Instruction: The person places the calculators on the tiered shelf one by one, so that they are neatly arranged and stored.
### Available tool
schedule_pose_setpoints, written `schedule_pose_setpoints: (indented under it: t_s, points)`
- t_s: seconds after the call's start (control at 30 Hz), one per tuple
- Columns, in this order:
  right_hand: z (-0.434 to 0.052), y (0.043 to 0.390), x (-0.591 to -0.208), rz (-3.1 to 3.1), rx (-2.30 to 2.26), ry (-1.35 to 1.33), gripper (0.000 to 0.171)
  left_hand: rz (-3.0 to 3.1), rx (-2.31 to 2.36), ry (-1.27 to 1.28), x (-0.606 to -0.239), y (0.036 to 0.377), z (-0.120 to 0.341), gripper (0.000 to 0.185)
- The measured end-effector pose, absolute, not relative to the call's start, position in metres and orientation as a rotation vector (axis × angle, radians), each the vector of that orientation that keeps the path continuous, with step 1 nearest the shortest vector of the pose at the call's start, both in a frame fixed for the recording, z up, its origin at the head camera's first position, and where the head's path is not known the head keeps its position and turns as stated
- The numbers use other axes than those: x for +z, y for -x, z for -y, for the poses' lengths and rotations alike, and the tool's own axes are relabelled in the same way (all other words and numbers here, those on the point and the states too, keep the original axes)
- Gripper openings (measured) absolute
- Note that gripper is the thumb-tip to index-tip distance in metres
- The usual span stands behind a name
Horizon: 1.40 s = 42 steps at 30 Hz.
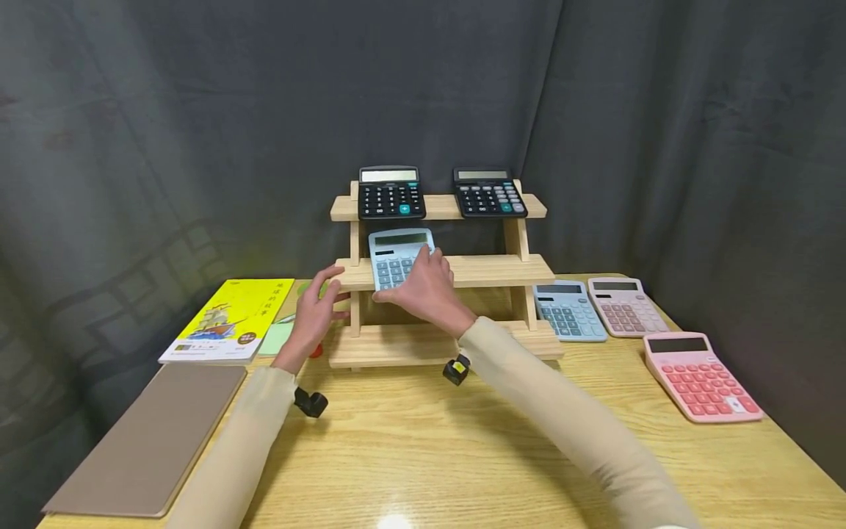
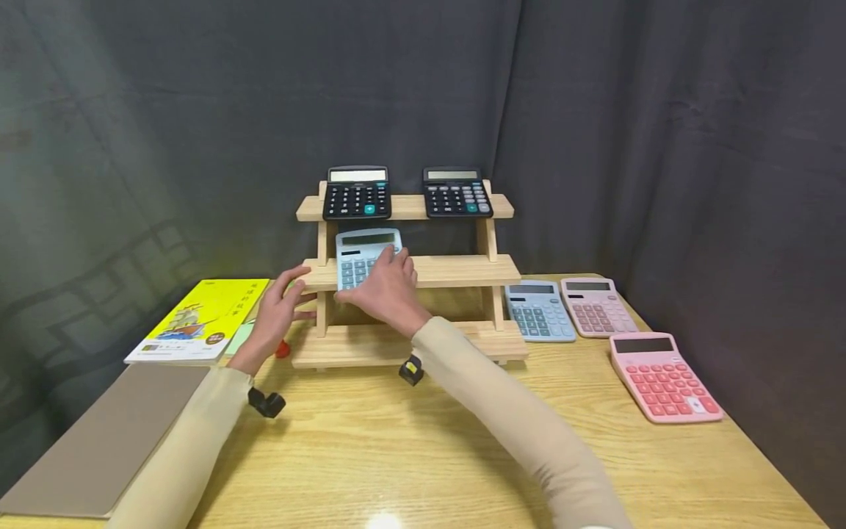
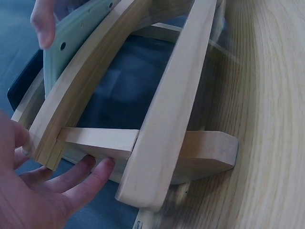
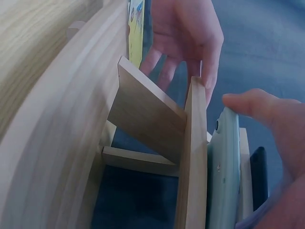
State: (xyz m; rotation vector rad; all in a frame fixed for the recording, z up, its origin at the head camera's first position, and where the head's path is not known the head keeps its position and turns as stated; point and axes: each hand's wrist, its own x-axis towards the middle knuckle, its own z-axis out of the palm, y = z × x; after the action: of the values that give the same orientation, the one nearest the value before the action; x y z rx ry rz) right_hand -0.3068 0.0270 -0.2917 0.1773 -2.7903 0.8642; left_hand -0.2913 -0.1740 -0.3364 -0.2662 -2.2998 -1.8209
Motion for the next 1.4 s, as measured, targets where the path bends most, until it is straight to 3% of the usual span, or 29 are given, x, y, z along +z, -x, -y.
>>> schedule_pose_setpoints:
  t_s: [0.3,1.4]
  points:
    - [-0.009,0.313,-0.294,2.775,0.906,-0.12,0.137,2.264,-1.833,0.266,-0.362,0.316,0.181,0.045]
    - [0.0,0.307,-0.294,2.806,0.851,-0.151,0.138,2.271,-1.802,0.273,-0.365,0.318,0.182,0.046]
